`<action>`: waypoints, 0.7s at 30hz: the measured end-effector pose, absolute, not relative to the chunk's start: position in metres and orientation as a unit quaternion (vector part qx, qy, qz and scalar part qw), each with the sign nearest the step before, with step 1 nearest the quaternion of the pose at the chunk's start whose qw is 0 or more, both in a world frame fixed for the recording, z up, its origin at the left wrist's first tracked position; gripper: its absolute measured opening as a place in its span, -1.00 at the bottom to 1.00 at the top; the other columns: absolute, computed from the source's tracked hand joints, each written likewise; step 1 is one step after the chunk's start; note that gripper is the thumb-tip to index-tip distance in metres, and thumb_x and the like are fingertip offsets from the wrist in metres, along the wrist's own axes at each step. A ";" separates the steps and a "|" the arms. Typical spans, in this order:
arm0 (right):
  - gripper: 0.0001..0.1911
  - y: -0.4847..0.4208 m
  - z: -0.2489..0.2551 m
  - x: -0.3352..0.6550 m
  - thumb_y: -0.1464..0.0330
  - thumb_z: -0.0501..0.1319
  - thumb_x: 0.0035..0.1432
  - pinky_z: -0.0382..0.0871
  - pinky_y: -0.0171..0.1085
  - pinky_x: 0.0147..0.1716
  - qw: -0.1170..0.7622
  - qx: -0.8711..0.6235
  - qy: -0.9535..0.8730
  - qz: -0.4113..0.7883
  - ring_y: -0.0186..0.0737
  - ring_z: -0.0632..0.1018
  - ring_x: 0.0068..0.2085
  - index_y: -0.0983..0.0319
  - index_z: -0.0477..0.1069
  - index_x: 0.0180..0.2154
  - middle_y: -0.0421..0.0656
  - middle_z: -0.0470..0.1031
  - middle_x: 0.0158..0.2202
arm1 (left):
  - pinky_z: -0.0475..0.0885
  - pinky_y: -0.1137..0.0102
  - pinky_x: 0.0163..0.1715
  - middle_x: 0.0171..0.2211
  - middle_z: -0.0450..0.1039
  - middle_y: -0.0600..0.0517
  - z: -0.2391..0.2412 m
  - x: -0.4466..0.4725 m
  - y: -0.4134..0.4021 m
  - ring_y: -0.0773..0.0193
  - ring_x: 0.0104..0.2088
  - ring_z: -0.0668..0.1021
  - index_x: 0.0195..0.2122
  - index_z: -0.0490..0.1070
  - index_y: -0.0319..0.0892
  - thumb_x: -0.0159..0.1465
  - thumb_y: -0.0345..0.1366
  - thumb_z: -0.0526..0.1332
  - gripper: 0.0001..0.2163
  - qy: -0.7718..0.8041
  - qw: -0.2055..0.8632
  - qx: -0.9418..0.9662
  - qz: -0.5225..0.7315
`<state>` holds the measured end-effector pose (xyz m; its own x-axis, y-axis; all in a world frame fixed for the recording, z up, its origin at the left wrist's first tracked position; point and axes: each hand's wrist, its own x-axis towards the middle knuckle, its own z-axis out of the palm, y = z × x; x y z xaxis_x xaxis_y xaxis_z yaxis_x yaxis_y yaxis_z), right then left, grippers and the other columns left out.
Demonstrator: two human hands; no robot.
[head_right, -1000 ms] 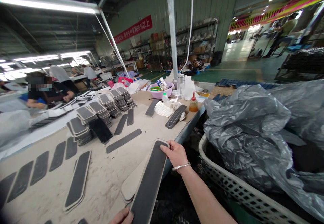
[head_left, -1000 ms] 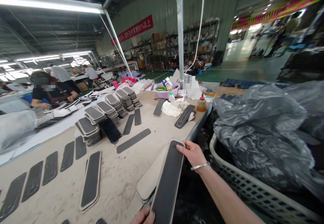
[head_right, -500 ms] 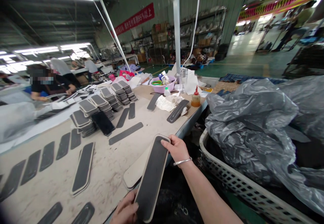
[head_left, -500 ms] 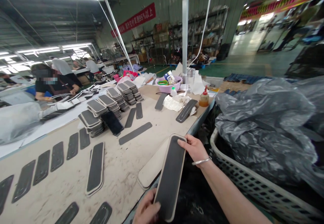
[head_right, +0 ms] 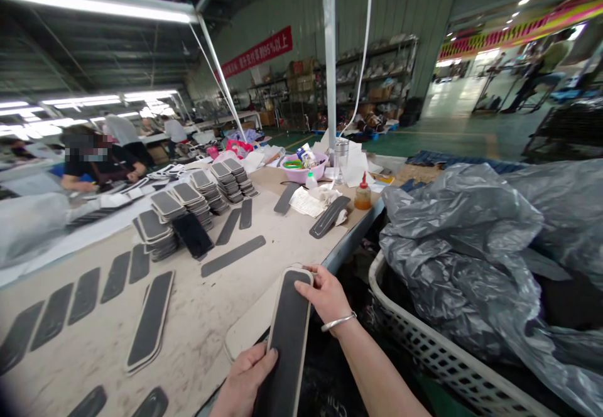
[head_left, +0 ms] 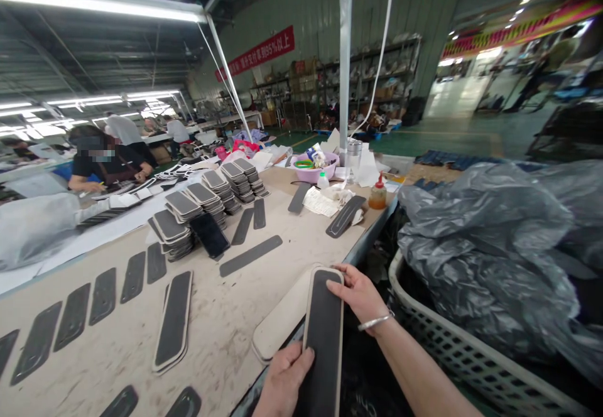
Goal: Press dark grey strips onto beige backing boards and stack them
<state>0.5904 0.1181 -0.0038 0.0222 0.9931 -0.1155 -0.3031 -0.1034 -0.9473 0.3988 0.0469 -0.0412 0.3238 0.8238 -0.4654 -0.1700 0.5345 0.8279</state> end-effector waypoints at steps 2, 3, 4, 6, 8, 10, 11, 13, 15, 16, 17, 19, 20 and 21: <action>-0.55 0.117 -0.004 0.590 0.18 0.42 -0.15 0.41 -0.27 -0.33 0.553 -0.459 -0.375 0.586 -0.25 0.50 -0.38 0.25 0.39 -0.24 -0.19 0.52 -0.40 | 0.40 0.31 -0.42 -0.53 0.52 -0.06 -0.039 0.400 0.045 0.18 -0.51 0.51 -0.34 0.55 -0.29 -0.05 0.11 0.35 -0.50 0.481 0.735 0.342 0.333; -0.59 0.117 -0.004 0.590 0.19 0.42 -0.15 0.41 -0.28 -0.35 0.551 -0.460 -0.377 0.585 -0.26 0.49 -0.40 0.26 0.41 -0.28 -0.19 0.52 -0.42 | 0.40 0.32 -0.43 -0.54 0.51 -0.06 -0.038 0.401 0.045 0.18 -0.52 0.51 -0.36 0.55 -0.29 -0.05 0.10 0.35 -0.51 0.482 0.735 0.339 0.335; -0.62 0.116 -0.003 0.589 0.19 0.41 -0.14 0.40 -0.30 -0.37 0.551 -0.461 -0.380 0.583 -0.27 0.49 -0.41 0.26 0.42 -0.32 -0.20 0.51 -0.43 | 0.39 0.33 -0.44 -0.55 0.51 -0.06 -0.038 0.402 0.044 0.19 -0.52 0.51 -0.37 0.54 -0.30 -0.05 0.09 0.35 -0.52 0.481 0.736 0.336 0.338; -0.66 0.114 -0.003 0.588 0.19 0.41 -0.13 0.39 -0.32 -0.41 0.551 -0.459 -0.379 0.585 -0.29 0.47 -0.44 0.26 0.42 -0.35 -0.22 0.50 -0.46 | 0.38 0.35 -0.47 -0.57 0.50 -0.07 -0.037 0.405 0.042 0.19 -0.53 0.51 -0.38 0.54 -0.31 -0.05 0.08 0.36 -0.53 0.473 0.741 0.325 0.349; -0.68 0.113 -0.004 0.588 0.20 0.41 -0.12 0.38 -0.33 -0.43 0.554 -0.456 -0.375 0.588 -0.31 0.46 -0.45 0.25 0.42 -0.38 -0.25 0.48 -0.48 | 0.36 0.37 -0.49 -0.57 0.50 -0.07 -0.037 0.408 0.039 0.19 -0.53 0.51 -0.38 0.54 -0.33 -0.05 0.06 0.37 -0.53 0.464 0.747 0.310 0.361; -0.69 0.113 -0.004 0.588 0.19 0.40 -0.12 0.37 -0.34 -0.45 0.556 -0.453 -0.371 0.590 -0.31 0.45 -0.47 0.24 0.41 -0.39 -0.26 0.47 -0.51 | 0.35 0.38 -0.50 -0.58 0.49 -0.06 -0.037 0.410 0.038 0.21 -0.54 0.50 -0.38 0.53 -0.33 -0.03 0.05 0.37 -0.54 0.464 0.748 0.301 0.368; -0.69 0.113 -0.005 0.588 0.19 0.40 -0.12 0.37 -0.34 -0.46 0.557 -0.454 -0.369 0.589 -0.32 0.45 -0.47 0.23 0.41 -0.39 -0.27 0.46 -0.51 | 0.35 0.38 -0.50 -0.59 0.49 -0.06 -0.037 0.411 0.037 0.22 -0.55 0.50 -0.39 0.53 -0.33 -0.03 0.04 0.37 -0.55 0.467 0.746 0.300 0.368; -0.69 0.113 -0.006 0.589 0.18 0.40 -0.12 0.37 -0.34 -0.46 0.559 -0.458 -0.369 0.584 -0.31 0.45 -0.48 0.23 0.41 -0.40 -0.27 0.46 -0.52 | 0.36 0.38 -0.49 -0.59 0.48 -0.04 -0.037 0.411 0.037 0.23 -0.55 0.49 -0.39 0.53 -0.32 -0.03 0.05 0.36 -0.55 0.475 0.741 0.306 0.363; -0.68 0.113 -0.007 0.589 0.16 0.40 -0.12 0.37 -0.32 -0.46 0.558 -0.466 -0.369 0.579 -0.30 0.45 -0.48 0.23 0.41 -0.42 -0.25 0.46 -0.51 | 0.36 0.37 -0.48 -0.59 0.48 -0.04 -0.038 0.411 0.037 0.23 -0.55 0.48 -0.41 0.52 -0.32 -0.03 0.08 0.35 -0.53 0.485 0.735 0.317 0.353; -0.67 0.113 -0.007 0.590 0.15 0.40 -0.13 0.36 -0.32 -0.47 0.557 -0.471 -0.369 0.576 -0.29 0.45 -0.48 0.23 0.41 -0.42 -0.25 0.46 -0.52 | 0.36 0.37 -0.48 -0.59 0.47 -0.04 -0.038 0.411 0.036 0.23 -0.54 0.48 -0.42 0.52 -0.32 -0.03 0.09 0.35 -0.53 0.489 0.731 0.324 0.348; -0.67 0.113 -0.007 0.590 0.14 0.40 -0.13 0.36 -0.32 -0.48 0.557 -0.476 -0.368 0.573 -0.29 0.45 -0.49 0.23 0.40 -0.43 -0.24 0.46 -0.52 | 0.36 0.37 -0.47 -0.59 0.47 -0.04 -0.039 0.411 0.036 0.22 -0.54 0.48 -0.42 0.52 -0.31 -0.03 0.11 0.34 -0.52 0.493 0.727 0.332 0.343; -0.66 0.113 -0.007 0.591 0.13 0.40 -0.13 0.35 -0.32 -0.49 0.558 -0.482 -0.366 0.568 -0.28 0.44 -0.49 0.24 0.40 -0.44 -0.24 0.45 -0.53 | 0.37 0.36 -0.45 -0.57 0.48 -0.04 -0.038 0.411 0.036 0.21 -0.51 0.49 -0.42 0.52 -0.31 -0.03 0.13 0.32 -0.50 0.501 0.718 0.347 0.335; -0.65 0.112 -0.006 0.591 0.13 0.39 -0.13 0.35 -0.32 -0.49 0.558 -0.482 -0.365 0.568 -0.28 0.45 -0.49 0.24 0.40 -0.43 -0.24 0.45 -0.53 | 0.37 0.36 -0.44 -0.55 0.48 -0.04 -0.036 0.410 0.037 0.20 -0.50 0.49 -0.41 0.52 -0.30 -0.03 0.14 0.32 -0.50 0.504 0.712 0.356 0.334; -0.65 0.112 -0.005 0.592 0.13 0.39 -0.13 0.36 -0.32 -0.48 0.555 -0.479 -0.365 0.574 -0.28 0.45 -0.48 0.24 0.40 -0.42 -0.24 0.46 -0.52 | 0.37 0.36 -0.43 -0.53 0.49 -0.04 -0.033 0.410 0.038 0.20 -0.48 0.49 -0.39 0.51 -0.29 -0.02 0.14 0.31 -0.50 0.508 0.705 0.365 0.335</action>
